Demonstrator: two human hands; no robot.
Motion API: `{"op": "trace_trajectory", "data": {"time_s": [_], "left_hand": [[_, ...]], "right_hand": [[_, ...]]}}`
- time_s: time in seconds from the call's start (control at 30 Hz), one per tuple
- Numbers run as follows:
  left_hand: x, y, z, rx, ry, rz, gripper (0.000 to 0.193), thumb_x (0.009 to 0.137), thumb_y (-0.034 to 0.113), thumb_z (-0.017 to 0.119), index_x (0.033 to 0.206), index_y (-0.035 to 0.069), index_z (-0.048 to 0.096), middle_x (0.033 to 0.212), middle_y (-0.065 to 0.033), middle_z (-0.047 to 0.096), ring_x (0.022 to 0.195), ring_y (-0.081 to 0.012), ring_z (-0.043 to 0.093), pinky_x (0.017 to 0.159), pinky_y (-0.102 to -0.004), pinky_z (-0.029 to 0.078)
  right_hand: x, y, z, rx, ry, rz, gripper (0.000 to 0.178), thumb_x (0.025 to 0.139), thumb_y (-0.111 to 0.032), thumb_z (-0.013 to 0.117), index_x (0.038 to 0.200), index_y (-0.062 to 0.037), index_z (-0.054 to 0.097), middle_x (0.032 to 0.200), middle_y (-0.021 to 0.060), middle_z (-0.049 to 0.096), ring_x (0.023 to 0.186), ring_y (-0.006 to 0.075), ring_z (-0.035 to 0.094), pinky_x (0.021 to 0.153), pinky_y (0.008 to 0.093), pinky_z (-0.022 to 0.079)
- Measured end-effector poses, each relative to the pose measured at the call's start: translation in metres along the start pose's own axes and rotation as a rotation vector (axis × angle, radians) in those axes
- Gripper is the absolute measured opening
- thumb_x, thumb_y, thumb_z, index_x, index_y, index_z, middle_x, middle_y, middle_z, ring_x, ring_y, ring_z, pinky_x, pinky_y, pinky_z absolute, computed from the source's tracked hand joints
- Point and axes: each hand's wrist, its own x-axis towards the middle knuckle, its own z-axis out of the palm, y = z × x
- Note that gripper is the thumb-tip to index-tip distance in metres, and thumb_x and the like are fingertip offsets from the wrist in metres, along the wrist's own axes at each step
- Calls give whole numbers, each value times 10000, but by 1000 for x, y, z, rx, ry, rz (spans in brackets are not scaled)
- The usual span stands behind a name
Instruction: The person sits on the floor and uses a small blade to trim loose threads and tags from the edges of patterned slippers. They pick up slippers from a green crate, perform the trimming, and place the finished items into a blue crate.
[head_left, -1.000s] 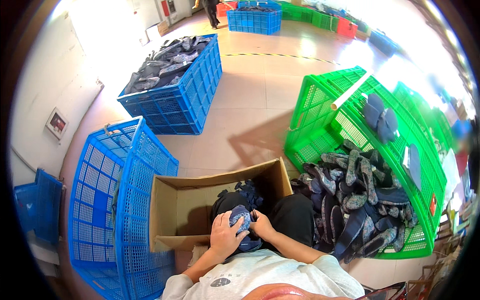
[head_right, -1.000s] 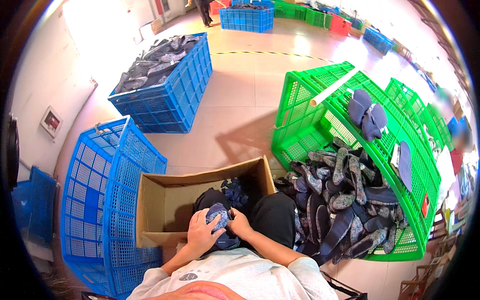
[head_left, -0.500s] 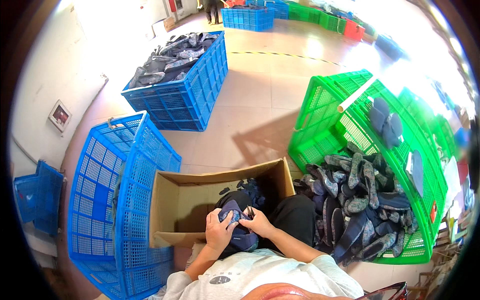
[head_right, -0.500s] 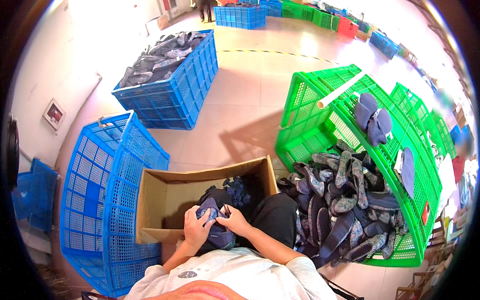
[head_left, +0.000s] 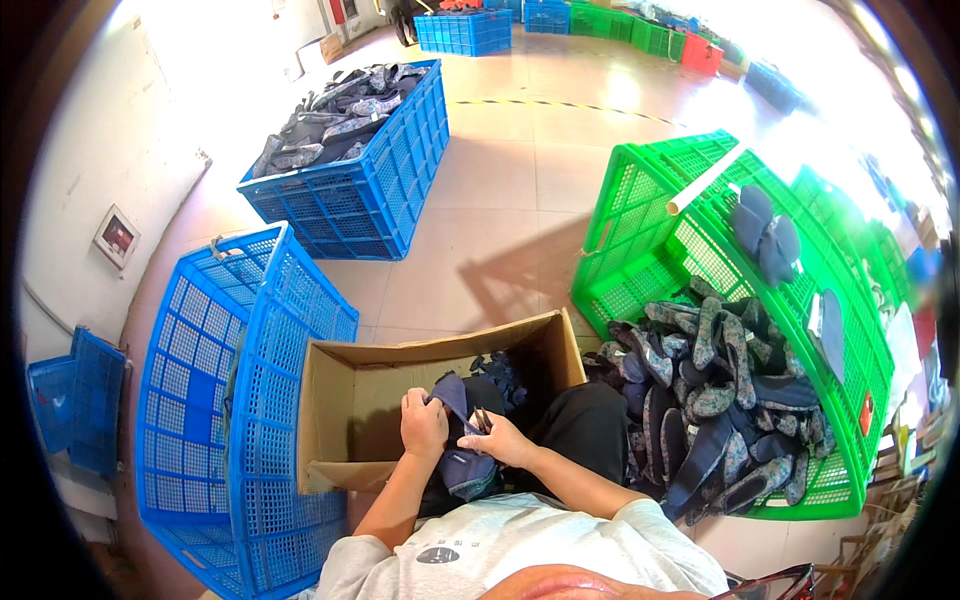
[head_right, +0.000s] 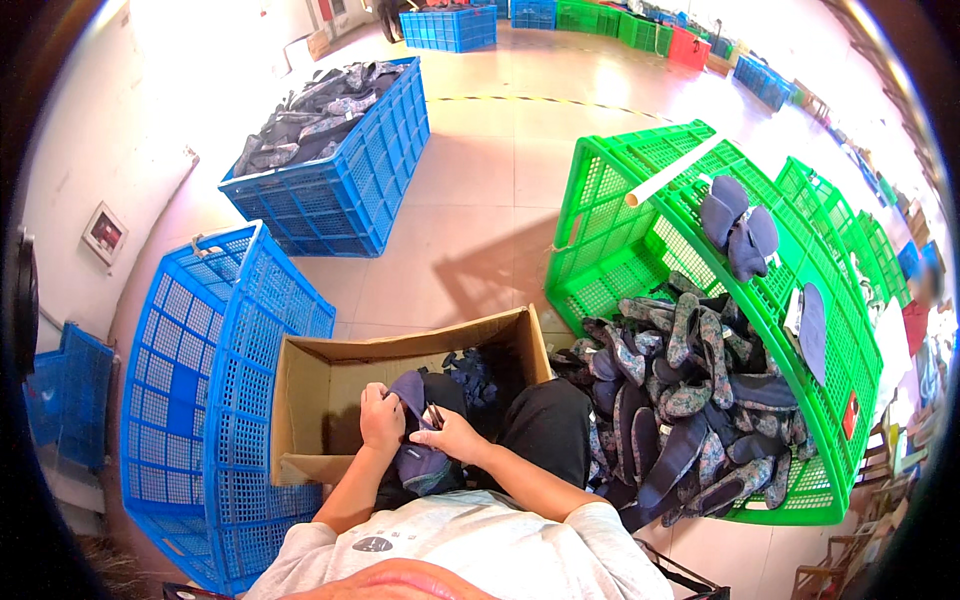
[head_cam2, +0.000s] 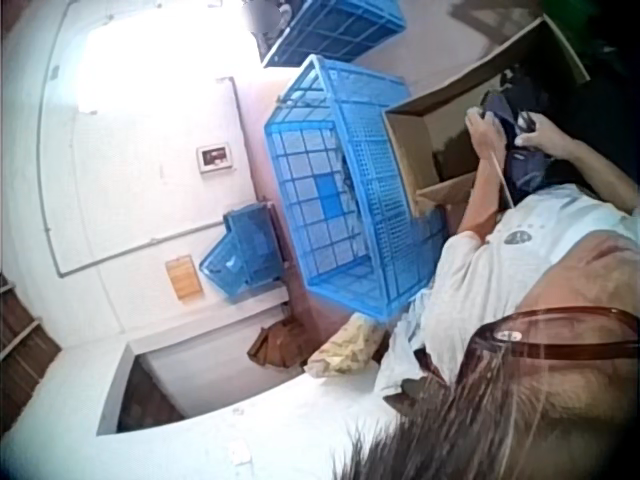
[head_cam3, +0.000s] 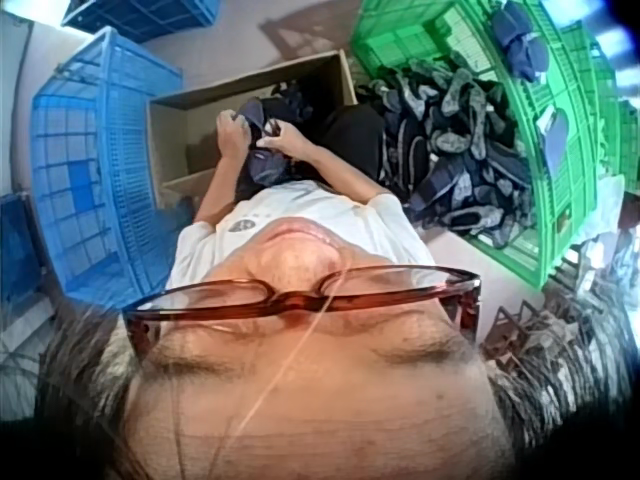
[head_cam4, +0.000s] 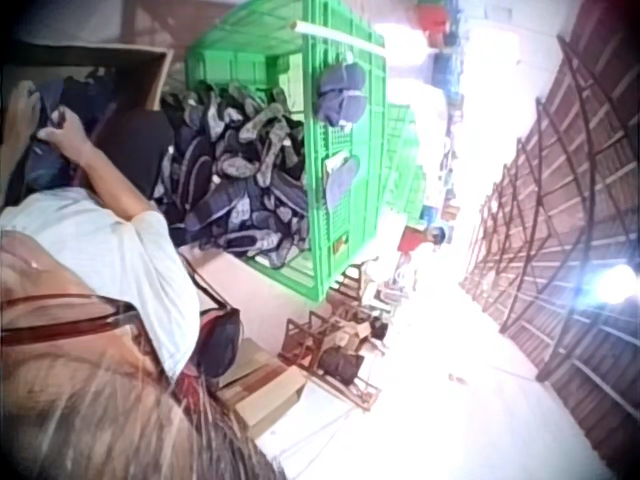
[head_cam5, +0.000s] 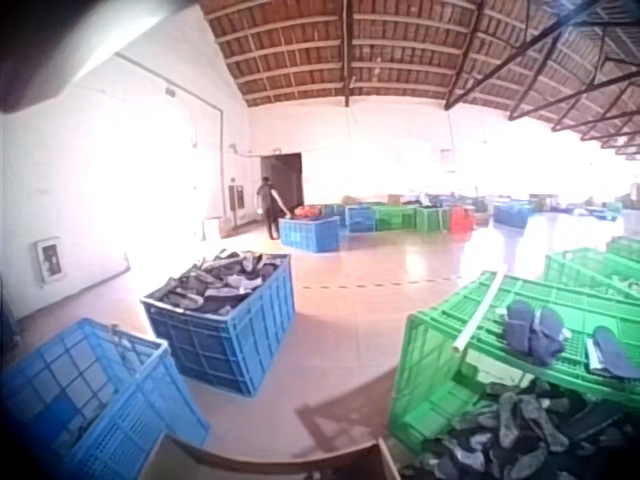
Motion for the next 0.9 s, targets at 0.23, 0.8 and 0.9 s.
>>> {"op": "trace_trajectory", "data": {"time_s": [0.23,0.8,0.9], "left_hand": [[7,-10,15,221,-91,-15,90,765,121,635,736,48,680,1036,-142,554,991,-333,541,809,-418,481],[50,-26,34,310,-528,37,225,817,70,628,1034,32,584,993,-134,631,988,-307,644,822,-412,514],[51,-28,39,462,-611,169,256,809,76,647,1057,46,590,991,-123,630,988,-280,647,833,-390,508]], "right_hand": [[11,10,7,-50,70,-31,283,861,-141,786,847,-116,504,711,-53,499,630,44,440,570,218,378],[17,-8,21,78,158,78,215,868,-143,766,963,-90,582,782,-41,559,617,54,476,530,228,393],[20,4,18,97,120,96,204,874,-139,755,976,-86,586,796,-34,577,628,58,492,531,229,405]]}}
